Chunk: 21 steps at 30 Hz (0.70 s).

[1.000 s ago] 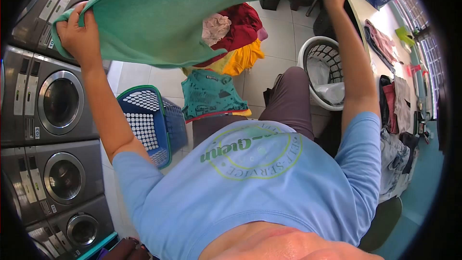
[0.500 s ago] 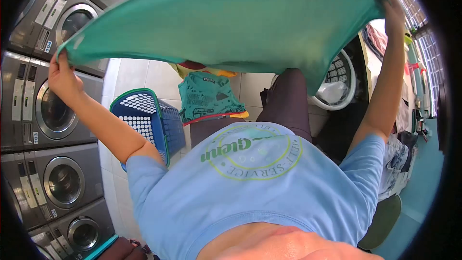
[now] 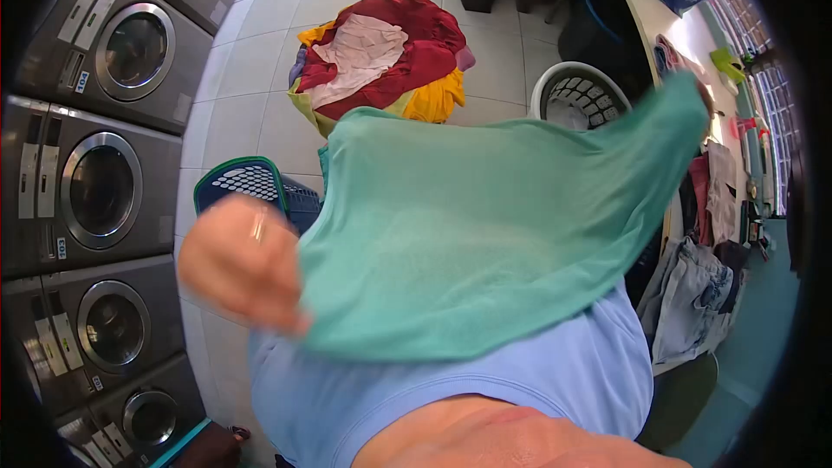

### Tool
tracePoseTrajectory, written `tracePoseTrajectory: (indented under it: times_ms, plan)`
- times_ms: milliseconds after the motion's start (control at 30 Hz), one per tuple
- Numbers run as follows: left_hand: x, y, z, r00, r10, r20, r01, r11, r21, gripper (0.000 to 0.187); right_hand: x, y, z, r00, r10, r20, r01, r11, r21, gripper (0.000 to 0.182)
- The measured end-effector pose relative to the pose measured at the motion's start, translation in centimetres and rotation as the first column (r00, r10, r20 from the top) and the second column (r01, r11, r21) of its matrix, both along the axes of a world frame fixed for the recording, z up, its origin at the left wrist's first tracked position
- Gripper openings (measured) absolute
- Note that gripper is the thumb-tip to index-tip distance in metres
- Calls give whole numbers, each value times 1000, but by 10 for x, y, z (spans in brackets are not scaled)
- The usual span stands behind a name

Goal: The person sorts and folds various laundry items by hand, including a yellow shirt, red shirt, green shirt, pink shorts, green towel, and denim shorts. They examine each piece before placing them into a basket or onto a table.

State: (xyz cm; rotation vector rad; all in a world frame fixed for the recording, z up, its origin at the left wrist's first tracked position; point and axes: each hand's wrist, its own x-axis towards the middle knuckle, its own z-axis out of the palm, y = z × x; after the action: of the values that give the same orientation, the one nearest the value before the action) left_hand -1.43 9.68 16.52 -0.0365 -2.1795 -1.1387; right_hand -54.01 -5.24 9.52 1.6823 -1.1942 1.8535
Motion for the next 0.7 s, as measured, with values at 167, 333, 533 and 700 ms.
tracePoseTrajectory:
  times_ms: [167, 333, 533, 700]
  plan:
    - [-79, -56, -8, 891, 453, 18, -451, 889, -77, 24, 224, 84, 20, 422, 848, 319, -897, 340, 282, 10]
    - [-83, -66, -18, 908, 187, 374, -288, 928, 235, 26, 225, 104, 27, 569, 772, -285, -676, 636, 373, 5]
    - [-23, -114, 25, 539, 810, -230, -797, 579, 173, 19, 168, 50, 7, 481, 534, -695, -56, 810, 584, 29]
    - [-14, -156, 70, 390, 916, -94, -901, 401, 169, 15, 87, -13, 84, 549, 536, -642, 240, 635, 735, 41]
